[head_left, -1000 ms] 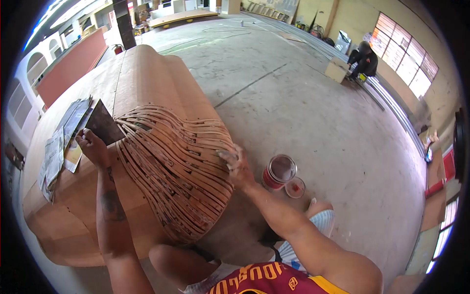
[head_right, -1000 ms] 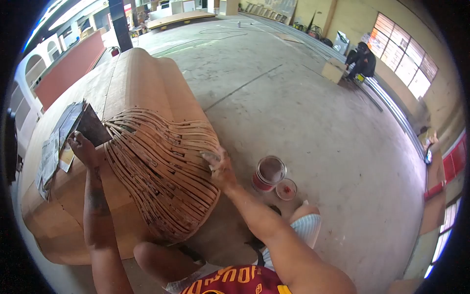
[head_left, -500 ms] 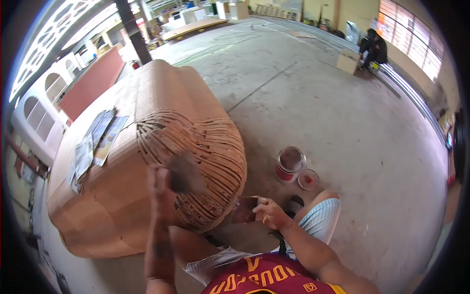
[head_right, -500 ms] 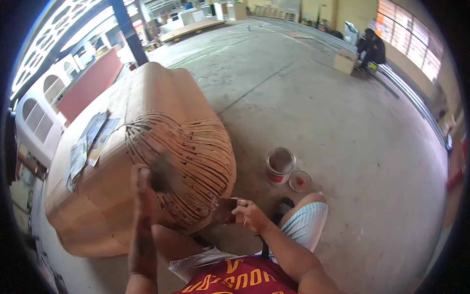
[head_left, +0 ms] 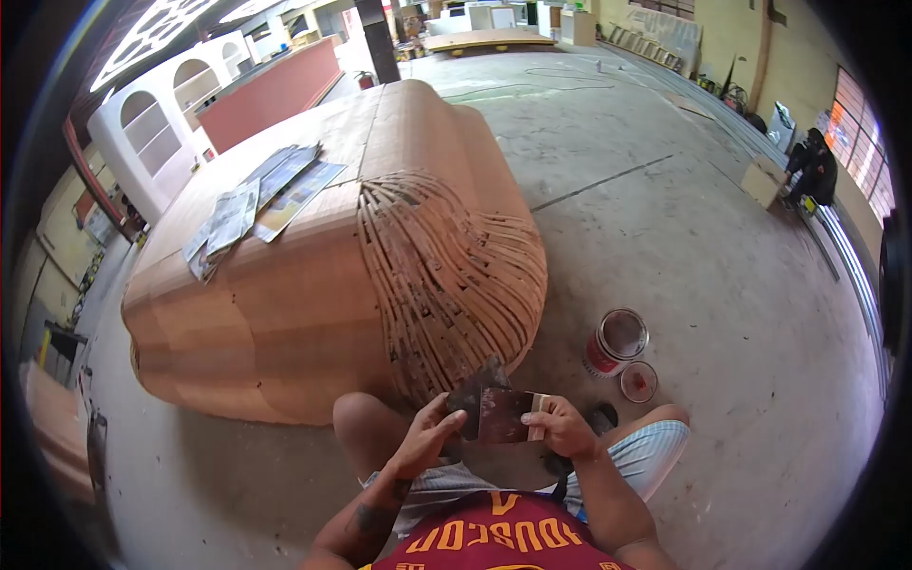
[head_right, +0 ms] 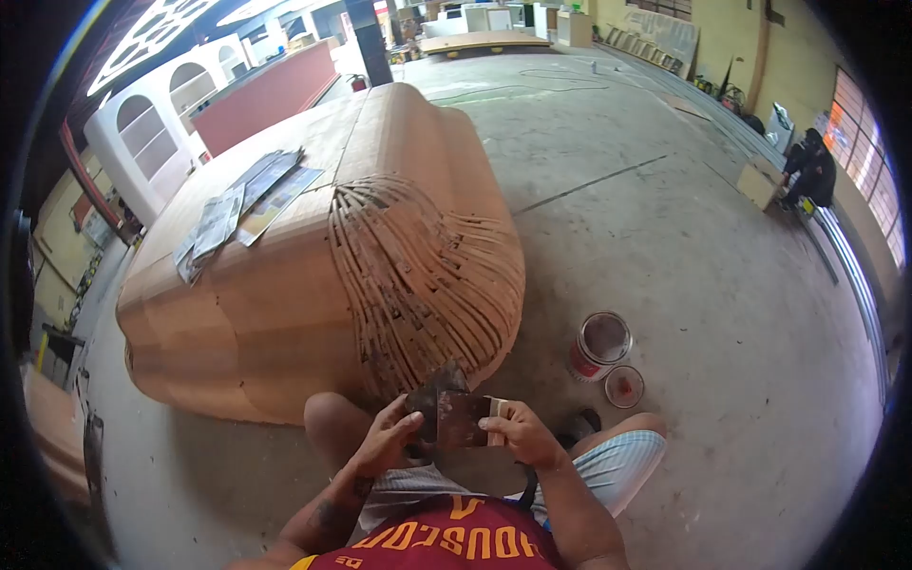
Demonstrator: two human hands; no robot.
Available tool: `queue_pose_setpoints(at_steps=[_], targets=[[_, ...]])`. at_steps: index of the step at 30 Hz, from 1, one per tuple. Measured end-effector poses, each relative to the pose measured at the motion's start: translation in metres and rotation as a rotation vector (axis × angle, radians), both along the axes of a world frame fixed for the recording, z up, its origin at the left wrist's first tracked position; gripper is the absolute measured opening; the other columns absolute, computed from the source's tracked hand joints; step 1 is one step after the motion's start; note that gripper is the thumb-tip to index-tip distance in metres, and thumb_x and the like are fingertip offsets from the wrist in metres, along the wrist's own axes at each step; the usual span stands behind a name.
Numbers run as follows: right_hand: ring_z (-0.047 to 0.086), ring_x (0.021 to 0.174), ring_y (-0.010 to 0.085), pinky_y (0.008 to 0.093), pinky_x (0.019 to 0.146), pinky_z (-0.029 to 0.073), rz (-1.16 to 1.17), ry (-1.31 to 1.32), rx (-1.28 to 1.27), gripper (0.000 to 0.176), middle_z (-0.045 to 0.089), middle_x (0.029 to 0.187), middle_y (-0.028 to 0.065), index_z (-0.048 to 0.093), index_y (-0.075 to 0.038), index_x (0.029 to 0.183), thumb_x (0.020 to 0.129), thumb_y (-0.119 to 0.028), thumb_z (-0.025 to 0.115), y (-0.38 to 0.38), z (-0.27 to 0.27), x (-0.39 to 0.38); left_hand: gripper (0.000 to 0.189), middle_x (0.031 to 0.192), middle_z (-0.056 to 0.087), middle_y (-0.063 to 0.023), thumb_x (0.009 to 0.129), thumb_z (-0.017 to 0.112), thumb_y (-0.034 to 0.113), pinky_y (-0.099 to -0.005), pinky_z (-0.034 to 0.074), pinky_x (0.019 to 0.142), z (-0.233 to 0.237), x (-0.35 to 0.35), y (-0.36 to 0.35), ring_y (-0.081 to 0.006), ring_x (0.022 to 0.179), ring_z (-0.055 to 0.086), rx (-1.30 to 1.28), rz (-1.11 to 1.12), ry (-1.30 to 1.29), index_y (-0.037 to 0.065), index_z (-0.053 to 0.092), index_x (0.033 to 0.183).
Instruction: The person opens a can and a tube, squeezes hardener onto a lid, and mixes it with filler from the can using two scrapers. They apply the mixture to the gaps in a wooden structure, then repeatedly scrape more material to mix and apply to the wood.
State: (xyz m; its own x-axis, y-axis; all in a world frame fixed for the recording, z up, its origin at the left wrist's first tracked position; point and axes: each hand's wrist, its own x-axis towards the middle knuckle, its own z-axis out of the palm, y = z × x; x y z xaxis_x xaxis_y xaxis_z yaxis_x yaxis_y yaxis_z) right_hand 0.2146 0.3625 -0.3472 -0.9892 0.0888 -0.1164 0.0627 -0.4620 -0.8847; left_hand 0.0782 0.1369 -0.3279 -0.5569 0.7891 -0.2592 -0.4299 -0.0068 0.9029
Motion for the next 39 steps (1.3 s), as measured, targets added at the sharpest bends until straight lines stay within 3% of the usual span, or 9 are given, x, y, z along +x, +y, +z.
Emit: queue_pose_setpoints(at_steps=[3,7,10,16,23,25,29,33,39], targets=[[0.059,0.075,0.0079,0.0247,0.068,0.048,0.119,0.035,-0.118,0.014,0.069,0.095,0.0028,0.068,0.002,0.103,0.095,-0.007,0.061,-0.009,0.006,-0.007,0.050,0.139,0.055,-0.0127,0.106,0.054,0.022,-0.0380,0.039,0.110,-0.008,-0.004,-0.015,-0.0207,0.128,0.052,-0.150,-0.205,0.356,0.004,0.039,0.150],[0.065,0.087,0.0100,0.0254,0.079,0.052,0.090,-0.051,-0.220,0.024,0.070,0.114,0.0077,0.065,0.005,0.116,0.095,-0.005,0.058,-0.019,0.006,-0.015,0.053,0.130,0.061,-0.0111,0.107,0.050,0.042,-0.0348,0.039,0.107,-0.003,0.007,-0.003,-0.0202,0.122,0.053,-0.187,-0.056,0.389,0.000,0.052,0.140],[0.065,0.098,0.0107,0.0264,0.088,0.052,0.008,-0.031,0.032,0.032,0.069,0.120,0.0092,0.061,0.006,0.126,0.096,-0.003,0.054,0.000,0.002,-0.006,0.058,0.126,0.062,-0.0097,0.106,0.050,0.049,-0.0324,0.040,0.105,0.002,0.007,0.008,-0.0185,0.118,0.053,-0.262,0.131,0.240,-0.001,0.055,0.135],[0.063,0.109,0.0127,0.0282,0.099,0.049,-0.196,0.003,0.482,0.041,0.067,0.129,0.0090,0.057,0.004,0.137,0.098,0.001,0.047,-0.004,0.049,0.001,0.053,0.134,0.056,-0.0070,0.095,0.045,0.005,-0.0309,0.040,0.104,-0.043,-0.007,0.005,-0.0171,0.118,0.053,-0.081,0.100,0.255,-0.002,0.044,0.147],[0.063,0.117,0.0351,0.0406,0.099,0.053,-0.286,0.230,1.237,0.053,0.063,0.127,0.0166,0.055,-0.003,0.139,0.086,-0.003,0.058,-0.067,0.032,-0.010,0.057,0.132,0.055,-0.0068,0.092,0.048,0.001,-0.0245,0.042,0.098,-0.033,0.018,0.023,-0.0127,0.114,0.053,-0.011,0.004,0.070,0.000,0.043,0.149],[0.063,0.114,0.0356,0.0421,0.096,0.054,-0.327,0.138,1.213,0.056,0.063,0.127,0.0167,0.055,-0.004,0.140,0.084,-0.002,0.059,-0.064,0.018,-0.014,0.054,0.135,0.055,-0.0081,0.094,0.048,0.002,-0.0249,0.044,0.096,-0.037,0.016,0.016,-0.0140,0.113,0.055,-0.226,-0.075,0.009,0.000,0.044,0.148],[0.065,0.110,0.0353,0.0427,0.092,0.056,-0.292,0.137,1.232,0.058,0.063,0.126,0.0161,0.054,-0.005,0.141,0.083,-0.002,0.060,-0.073,0.024,-0.007,0.049,0.131,0.056,-0.0069,0.097,0.046,0.006,-0.0278,0.045,0.095,-0.058,0.021,0.022,-0.0154,0.111,0.054,0.006,-0.023,0.021,0.000,0.045,0.147],[0.066,0.110,0.0349,0.0427,0.091,0.057,-0.326,0.100,1.218,0.059,0.063,0.125,0.0164,0.054,-0.003,0.139,0.081,-0.003,0.063,-0.065,0.020,-0.015,0.048,0.135,0.054,-0.0076,0.101,0.047,0.006,-0.0292,0.040,0.106,-0.072,0.019,0.006,-0.0158,0.123,0.051,-0.165,-0.102,0.021,-0.002,0.042,0.148],[0.066,0.110,0.0355,0.0431,0.089,0.057,-0.330,0.188,1.221,0.054,0.063,0.125,0.0179,0.055,-0.001,0.138,0.084,-0.004,0.060,-0.065,0.025,-0.023,0.037,0.122,0.056,-0.0043,0.102,0.049,0.007,-0.0281,0.046,0.093,-0.066,0.019,0.019,-0.0131,0.109,0.053,-0.007,-0.038,0.092,0.000,0.046,0.138]])
